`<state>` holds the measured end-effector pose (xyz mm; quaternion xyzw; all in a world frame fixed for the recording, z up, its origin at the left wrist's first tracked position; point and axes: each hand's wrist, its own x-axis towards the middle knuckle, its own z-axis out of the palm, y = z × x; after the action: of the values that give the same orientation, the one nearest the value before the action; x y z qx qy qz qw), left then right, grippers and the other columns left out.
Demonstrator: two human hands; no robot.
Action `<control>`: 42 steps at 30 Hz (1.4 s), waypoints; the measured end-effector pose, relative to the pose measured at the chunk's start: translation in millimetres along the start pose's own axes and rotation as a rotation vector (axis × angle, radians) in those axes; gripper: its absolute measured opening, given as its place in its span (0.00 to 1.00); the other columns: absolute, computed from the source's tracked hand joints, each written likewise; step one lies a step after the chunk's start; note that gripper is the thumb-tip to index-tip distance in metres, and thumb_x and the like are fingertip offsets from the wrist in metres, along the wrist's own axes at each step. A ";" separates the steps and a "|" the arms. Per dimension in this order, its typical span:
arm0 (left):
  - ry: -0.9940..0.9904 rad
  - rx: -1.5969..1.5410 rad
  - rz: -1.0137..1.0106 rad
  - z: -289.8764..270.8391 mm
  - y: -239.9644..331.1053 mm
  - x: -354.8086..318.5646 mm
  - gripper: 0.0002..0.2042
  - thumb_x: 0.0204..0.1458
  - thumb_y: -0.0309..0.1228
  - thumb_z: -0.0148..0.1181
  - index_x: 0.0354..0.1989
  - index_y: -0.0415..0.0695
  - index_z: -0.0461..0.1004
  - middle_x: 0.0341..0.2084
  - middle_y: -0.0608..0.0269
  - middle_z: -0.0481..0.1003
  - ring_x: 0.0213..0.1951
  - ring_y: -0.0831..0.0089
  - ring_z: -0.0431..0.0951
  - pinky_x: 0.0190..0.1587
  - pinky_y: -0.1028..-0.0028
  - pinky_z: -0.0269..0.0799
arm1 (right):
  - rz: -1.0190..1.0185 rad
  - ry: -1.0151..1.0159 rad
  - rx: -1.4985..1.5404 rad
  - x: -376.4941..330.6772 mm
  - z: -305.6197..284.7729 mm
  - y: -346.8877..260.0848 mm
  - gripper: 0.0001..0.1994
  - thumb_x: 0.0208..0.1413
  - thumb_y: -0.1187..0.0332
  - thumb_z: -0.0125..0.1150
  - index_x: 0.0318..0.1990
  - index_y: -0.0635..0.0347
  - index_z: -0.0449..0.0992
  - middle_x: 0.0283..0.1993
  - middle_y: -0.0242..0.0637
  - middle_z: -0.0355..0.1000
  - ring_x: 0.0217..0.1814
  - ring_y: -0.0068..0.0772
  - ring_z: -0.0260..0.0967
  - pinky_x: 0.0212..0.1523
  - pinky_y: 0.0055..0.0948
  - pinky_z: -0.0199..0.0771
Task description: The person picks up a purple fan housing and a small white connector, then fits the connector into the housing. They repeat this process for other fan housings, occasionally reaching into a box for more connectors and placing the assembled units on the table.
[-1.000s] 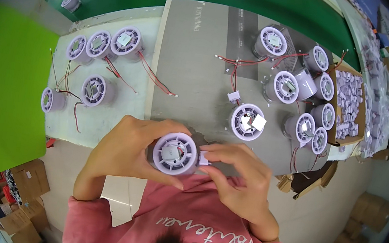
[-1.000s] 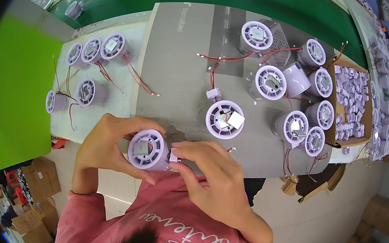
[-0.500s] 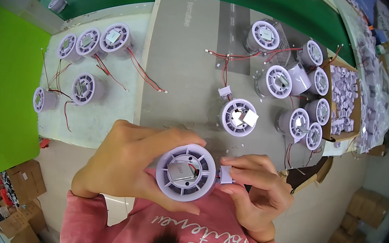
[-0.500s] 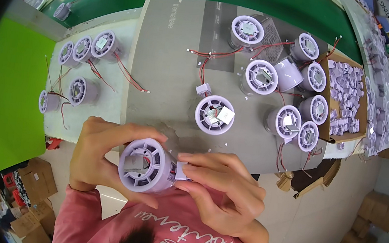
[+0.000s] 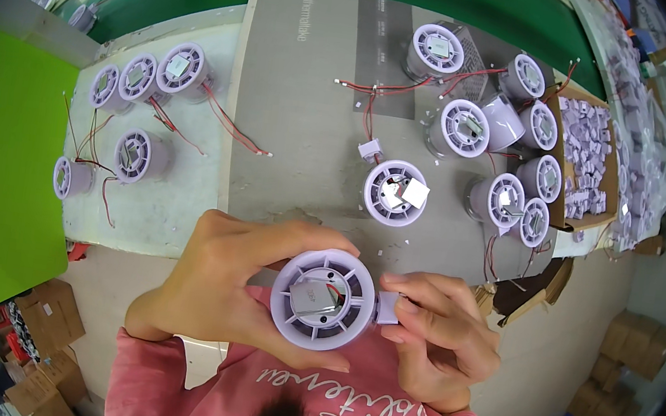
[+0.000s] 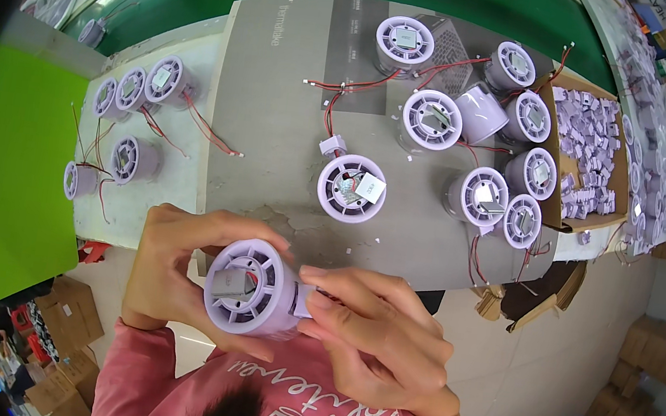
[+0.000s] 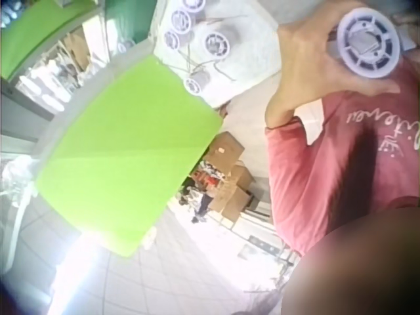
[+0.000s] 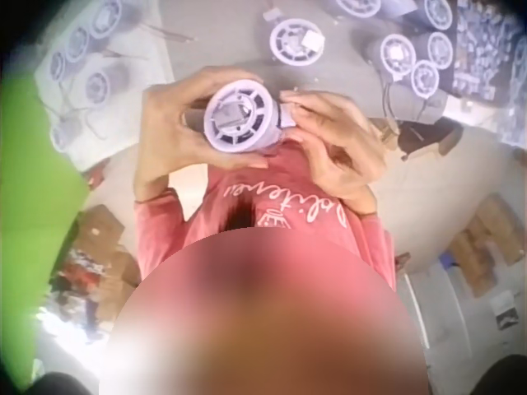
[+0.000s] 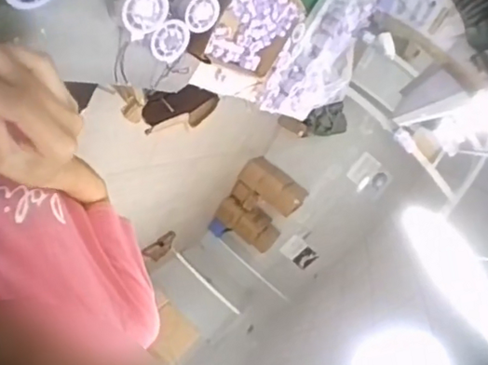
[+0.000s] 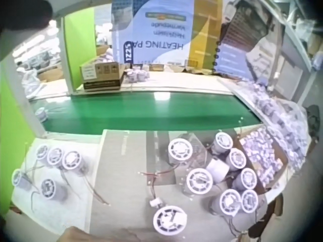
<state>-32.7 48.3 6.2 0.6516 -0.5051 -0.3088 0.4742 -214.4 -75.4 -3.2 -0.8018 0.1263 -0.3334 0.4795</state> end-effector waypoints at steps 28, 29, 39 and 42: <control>-0.037 0.470 -0.152 -48.3 -2.0 -31.4 0.35 0.20 0.45 0.81 0.40 0.38 0.78 0.30 0.60 0.79 0.31 0.73 0.81 0.37 0.76 0.75 | 0.093 -0.078 0.080 -5.1 -52.3 18.8 0.12 0.41 0.84 0.66 0.36 0.63 0.82 0.37 0.40 0.80 0.38 0.38 0.76 0.35 0.30 0.78; 0.032 0.481 -0.174 -46.8 -3.9 -28.9 0.34 0.20 0.43 0.80 0.41 0.39 0.78 0.30 0.61 0.79 0.31 0.73 0.81 0.37 0.76 0.75 | 0.175 -0.081 0.147 -4.4 -53.2 18.4 0.10 0.44 0.84 0.67 0.36 0.63 0.82 0.37 0.40 0.80 0.39 0.38 0.77 0.36 0.30 0.78; 0.031 0.603 -0.176 -22.4 -29.1 -20.5 0.36 0.25 0.28 0.76 0.51 0.37 0.70 0.47 0.49 0.77 0.48 0.53 0.78 0.54 0.64 0.71 | 0.313 0.742 -0.377 -14.9 -138.2 50.8 0.06 0.52 0.75 0.66 0.38 0.64 0.82 0.38 0.36 0.81 0.33 0.19 0.74 0.34 0.21 0.74; 0.083 0.665 -0.031 -9.6 -14.0 -7.6 0.36 0.27 0.29 0.76 0.52 0.38 0.69 0.50 0.47 0.75 0.50 0.49 0.76 0.60 0.58 0.66 | 0.363 0.946 -0.324 -29.2 -207.9 99.4 0.09 0.54 0.75 0.65 0.42 0.68 0.80 0.38 0.35 0.79 0.32 0.16 0.71 0.34 0.17 0.70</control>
<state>-21.4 59.0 -4.0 0.7902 -0.5486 -0.1074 0.2512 -360.9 -253.0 -34.1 -0.5928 0.5153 -0.5467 0.2903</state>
